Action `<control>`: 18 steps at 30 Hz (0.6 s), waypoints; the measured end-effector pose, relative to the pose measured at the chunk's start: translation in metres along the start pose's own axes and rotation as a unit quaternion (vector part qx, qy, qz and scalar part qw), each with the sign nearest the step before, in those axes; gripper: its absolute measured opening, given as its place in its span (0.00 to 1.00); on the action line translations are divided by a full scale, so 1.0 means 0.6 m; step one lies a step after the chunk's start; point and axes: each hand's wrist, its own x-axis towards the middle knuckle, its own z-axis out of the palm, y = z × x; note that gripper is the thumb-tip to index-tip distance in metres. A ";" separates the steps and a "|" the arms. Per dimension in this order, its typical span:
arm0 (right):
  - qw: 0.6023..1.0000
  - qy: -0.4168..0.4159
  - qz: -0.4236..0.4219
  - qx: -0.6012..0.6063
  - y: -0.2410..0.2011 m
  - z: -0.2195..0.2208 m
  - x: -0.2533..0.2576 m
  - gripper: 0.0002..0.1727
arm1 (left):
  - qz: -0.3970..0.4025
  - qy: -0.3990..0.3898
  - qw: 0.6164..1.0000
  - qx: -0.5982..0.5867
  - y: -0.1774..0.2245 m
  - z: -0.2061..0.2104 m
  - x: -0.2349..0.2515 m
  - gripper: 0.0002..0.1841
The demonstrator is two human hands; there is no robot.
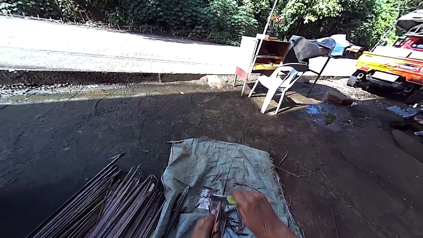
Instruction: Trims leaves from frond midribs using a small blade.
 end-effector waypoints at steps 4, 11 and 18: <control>0.997 0.009 -0.069 -0.038 -0.013 0.018 -0.004 0.02 | 0.061 0.011 0.998 -0.031 -0.012 0.006 0.011 0.27; 0.988 0.063 -0.050 -0.130 0.032 0.036 0.022 0.05 | 0.039 0.004 0.999 -0.005 -0.002 0.001 0.021 0.27; 0.985 0.053 0.026 -0.161 0.046 0.030 0.036 0.06 | 0.017 0.000 1.000 -0.016 -0.002 0.004 0.018 0.27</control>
